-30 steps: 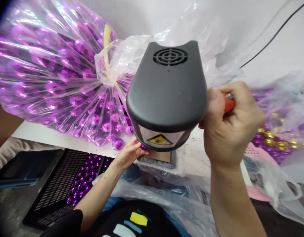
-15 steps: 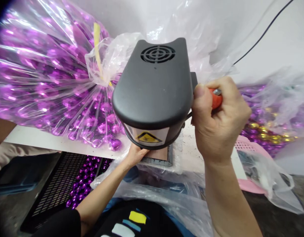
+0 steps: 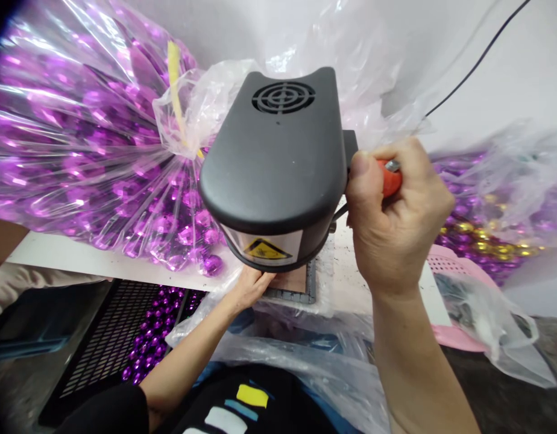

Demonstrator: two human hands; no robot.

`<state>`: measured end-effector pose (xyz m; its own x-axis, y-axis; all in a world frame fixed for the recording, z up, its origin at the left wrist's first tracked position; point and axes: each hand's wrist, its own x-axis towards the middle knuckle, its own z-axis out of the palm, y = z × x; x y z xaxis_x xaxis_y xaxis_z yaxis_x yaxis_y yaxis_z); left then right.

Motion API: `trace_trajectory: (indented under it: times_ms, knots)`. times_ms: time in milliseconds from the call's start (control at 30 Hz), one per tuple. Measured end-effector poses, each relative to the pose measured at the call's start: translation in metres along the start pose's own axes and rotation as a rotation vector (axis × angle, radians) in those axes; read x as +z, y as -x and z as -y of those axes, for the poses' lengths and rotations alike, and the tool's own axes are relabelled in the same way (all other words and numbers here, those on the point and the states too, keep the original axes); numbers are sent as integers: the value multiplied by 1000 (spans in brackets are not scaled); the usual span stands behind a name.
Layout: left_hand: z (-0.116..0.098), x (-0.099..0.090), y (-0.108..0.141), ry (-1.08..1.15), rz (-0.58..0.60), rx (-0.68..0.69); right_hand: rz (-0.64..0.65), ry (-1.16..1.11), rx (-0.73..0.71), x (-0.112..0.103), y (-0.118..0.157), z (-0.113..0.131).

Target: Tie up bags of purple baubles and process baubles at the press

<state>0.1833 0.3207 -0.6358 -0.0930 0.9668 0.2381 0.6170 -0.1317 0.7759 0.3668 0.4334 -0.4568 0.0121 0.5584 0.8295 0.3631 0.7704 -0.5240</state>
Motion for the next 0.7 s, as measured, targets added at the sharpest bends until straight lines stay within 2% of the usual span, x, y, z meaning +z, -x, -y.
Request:
trace_trajectory:
  times_ms: [133, 333, 700]
  knots:
    - [1, 10, -4, 27, -62, -41, 4, 19, 9, 0, 0, 0]
    - [-5, 19, -9, -59, -37, -3, 6, 18, 17, -1, -2, -1]
    - [-21, 12, -13, 2, 16, -130, 10, 62, 11, -1, -1, 0]
